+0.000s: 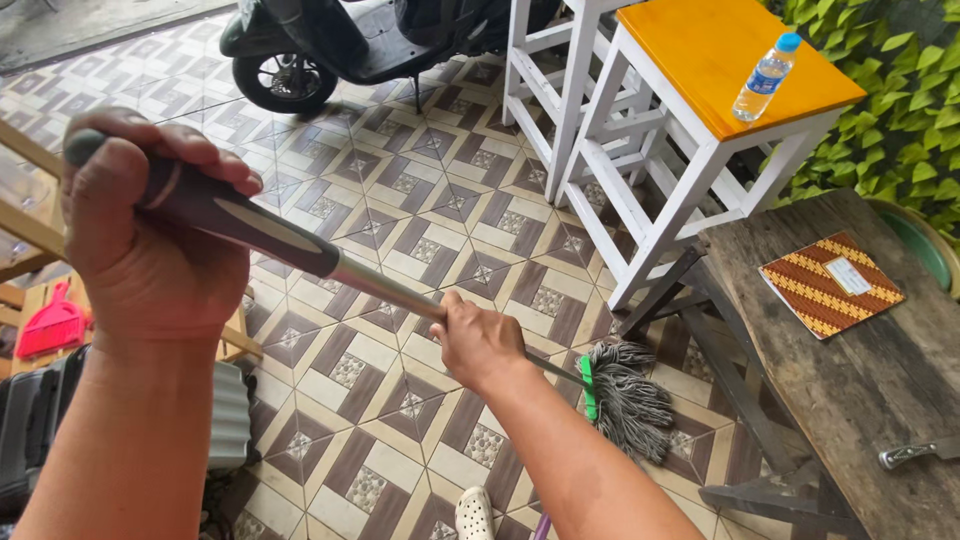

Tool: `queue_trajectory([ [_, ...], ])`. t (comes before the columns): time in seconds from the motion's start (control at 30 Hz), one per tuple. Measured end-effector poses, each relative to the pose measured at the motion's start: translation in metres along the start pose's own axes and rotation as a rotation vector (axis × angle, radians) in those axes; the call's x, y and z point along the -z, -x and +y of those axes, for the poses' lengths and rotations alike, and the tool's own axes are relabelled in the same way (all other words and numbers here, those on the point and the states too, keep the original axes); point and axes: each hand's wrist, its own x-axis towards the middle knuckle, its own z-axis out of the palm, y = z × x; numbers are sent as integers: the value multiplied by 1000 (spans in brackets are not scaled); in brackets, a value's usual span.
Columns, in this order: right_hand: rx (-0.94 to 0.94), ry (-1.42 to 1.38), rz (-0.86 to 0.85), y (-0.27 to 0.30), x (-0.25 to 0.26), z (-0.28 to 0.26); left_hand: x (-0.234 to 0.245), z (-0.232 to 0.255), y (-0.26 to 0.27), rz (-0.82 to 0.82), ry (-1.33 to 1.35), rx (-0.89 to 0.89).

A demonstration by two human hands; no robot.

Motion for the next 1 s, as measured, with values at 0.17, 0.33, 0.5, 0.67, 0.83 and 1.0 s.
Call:
queue_trajectory([
  [0.17, -144, 17, -220, -35, 66, 24, -24, -76, -42, -210, -50, 134],
  [0.33, -407, -195, -13, -62, 110, 131, -65, -169, -77, -120, -56, 137],
  [0.5, -498, -277, 253, -110, 133, 259, -92, -229, -156, 29, -176, 113],
  [0.67, -447, -343, 498, -172, 183, 371, -137, -289, -212, 103, -255, 68],
  [0.83, -424, -433, 615, -220, 233, 454, -167, -335, -242, 191, -310, 16],
  [1.0, -358, -350, 531, -257, 241, 491, -173, -366, -269, 221, -357, -29],
])
